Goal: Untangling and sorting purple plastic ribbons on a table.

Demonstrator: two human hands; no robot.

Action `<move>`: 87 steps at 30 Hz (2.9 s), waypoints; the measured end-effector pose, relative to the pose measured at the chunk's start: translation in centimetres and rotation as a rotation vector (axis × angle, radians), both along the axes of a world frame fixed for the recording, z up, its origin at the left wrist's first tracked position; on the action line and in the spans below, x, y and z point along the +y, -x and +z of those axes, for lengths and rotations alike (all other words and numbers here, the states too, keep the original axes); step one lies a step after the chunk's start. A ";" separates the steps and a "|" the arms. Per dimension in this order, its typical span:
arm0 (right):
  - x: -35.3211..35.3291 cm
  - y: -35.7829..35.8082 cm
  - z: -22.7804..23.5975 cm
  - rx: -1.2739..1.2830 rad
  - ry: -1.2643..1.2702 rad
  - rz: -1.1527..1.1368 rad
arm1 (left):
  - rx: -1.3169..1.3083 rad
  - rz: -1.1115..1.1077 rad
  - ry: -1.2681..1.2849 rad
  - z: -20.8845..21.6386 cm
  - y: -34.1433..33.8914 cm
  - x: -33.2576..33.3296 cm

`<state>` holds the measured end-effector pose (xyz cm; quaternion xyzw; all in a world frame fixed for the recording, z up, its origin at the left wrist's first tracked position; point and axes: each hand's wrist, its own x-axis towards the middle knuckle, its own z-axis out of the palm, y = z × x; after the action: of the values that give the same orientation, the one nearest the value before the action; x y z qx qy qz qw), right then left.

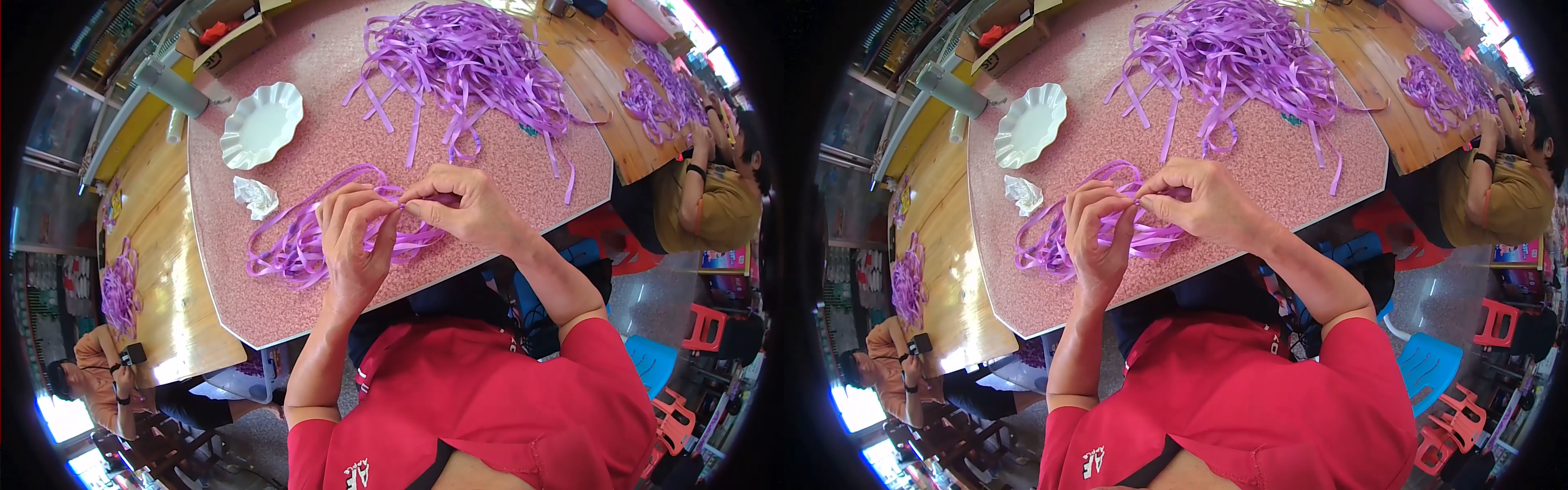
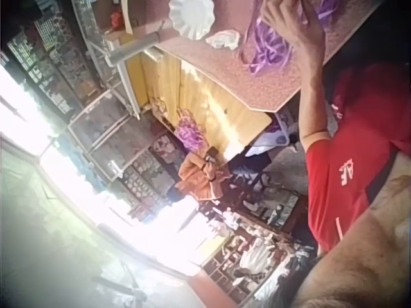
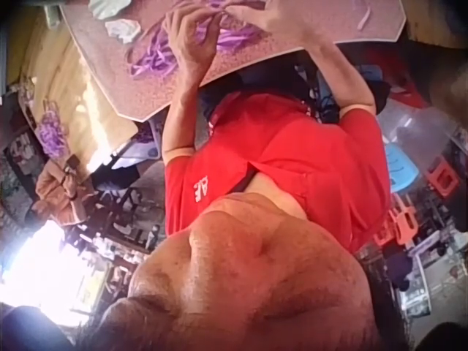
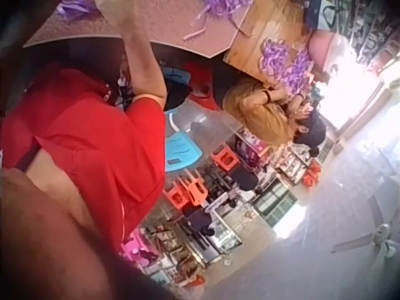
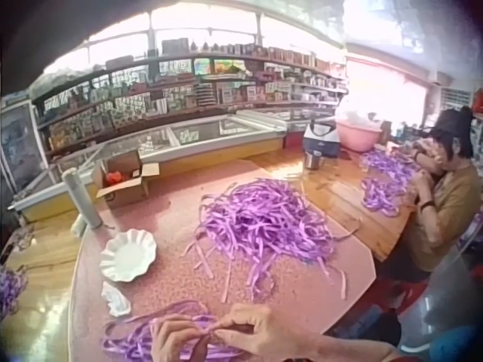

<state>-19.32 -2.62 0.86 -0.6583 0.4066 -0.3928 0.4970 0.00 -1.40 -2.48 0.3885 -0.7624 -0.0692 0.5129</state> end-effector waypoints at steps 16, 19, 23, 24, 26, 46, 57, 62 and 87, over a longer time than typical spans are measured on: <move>0.1 1.2 -0.6 0.142 0.173 0.042 | -0.225 0.002 -0.048 1.8 0.1 0.1; 0.4 1.1 0.4 0.186 0.132 0.061 | -0.401 -0.032 0.024 1.7 -0.4 0.0; 0.6 1.8 0.6 0.178 0.145 0.093 | -0.461 -0.146 0.037 2.7 -1.0 0.1; 0.7 1.9 0.7 0.188 0.173 0.122 | -0.463 -0.203 0.010 2.9 -1.3 0.1; 0.9 1.7 0.7 0.199 0.202 0.145 | -0.422 -0.241 0.014 2.9 -1.6 0.2; 1.1 2.8 -0.5 0.099 0.277 0.117 | -0.280 -0.262 -0.083 1.6 -1.0 0.0; 4.0 6.3 1.2 -0.211 0.218 0.220 | -0.047 -0.649 -0.427 3.1 0.3 -0.2; 5.7 4.7 1.7 -0.537 0.087 0.592 | -0.325 -0.565 -0.234 3.1 6.1 -1.8; -5.4 22.4 -1.9 0.469 0.446 -0.855 | 0.238 -0.079 -0.859 3.9 -13.4 -1.2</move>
<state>-41.69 -8.00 -1.00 -0.5938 0.6451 -0.4795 0.0366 13.40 -2.61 1.39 0.5261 -0.6144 -0.4433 0.3863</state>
